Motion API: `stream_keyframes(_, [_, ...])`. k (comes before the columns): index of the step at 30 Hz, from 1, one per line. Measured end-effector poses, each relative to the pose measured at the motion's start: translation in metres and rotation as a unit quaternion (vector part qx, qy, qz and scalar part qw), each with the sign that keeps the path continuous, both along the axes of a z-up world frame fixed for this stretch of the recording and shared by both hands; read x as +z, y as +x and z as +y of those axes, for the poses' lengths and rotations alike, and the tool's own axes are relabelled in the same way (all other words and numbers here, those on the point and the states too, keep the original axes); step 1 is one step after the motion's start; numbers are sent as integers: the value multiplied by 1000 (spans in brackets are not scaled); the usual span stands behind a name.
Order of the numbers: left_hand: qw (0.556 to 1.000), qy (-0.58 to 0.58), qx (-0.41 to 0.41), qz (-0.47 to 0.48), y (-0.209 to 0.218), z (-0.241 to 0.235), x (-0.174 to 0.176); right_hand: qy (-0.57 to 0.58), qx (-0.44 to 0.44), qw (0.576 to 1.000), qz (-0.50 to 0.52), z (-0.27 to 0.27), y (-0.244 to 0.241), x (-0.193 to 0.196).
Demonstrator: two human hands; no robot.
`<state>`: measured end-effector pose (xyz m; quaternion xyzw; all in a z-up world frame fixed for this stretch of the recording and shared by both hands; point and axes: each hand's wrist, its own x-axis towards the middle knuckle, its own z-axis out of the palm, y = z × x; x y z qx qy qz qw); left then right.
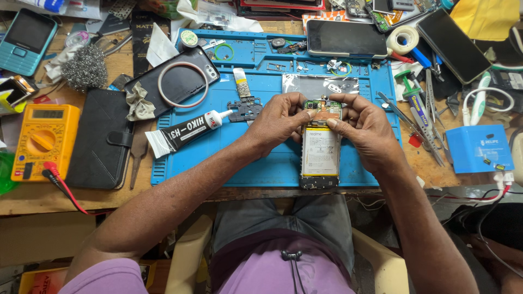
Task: The person applies adhesive to a small component and places it inside a disassembled mobile phone. They then use tweezers to adjust internal parts and connect a ribbon cable to the motherboard.
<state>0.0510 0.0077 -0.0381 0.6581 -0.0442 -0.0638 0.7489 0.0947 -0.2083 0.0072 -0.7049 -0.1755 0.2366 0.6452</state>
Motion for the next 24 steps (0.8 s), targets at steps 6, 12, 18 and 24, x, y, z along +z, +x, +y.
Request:
stream_keyframes(6, [1000,-25,1,-4,-1,0,5,5,-15,1000,-2,7,-10,12])
stream_keyframes(12, [999,-51,2,9,-2,2,5,-20,-28,996,-79,26,-22,13])
stream_keyframes(18, [997,-72,-9,14,-1,3,4,-24,-40,997,-61,30,-18,7])
stream_keyframes(24, [998,-53,-9,17,-3,4,8,3,-11,999,-37,27,-13,7])
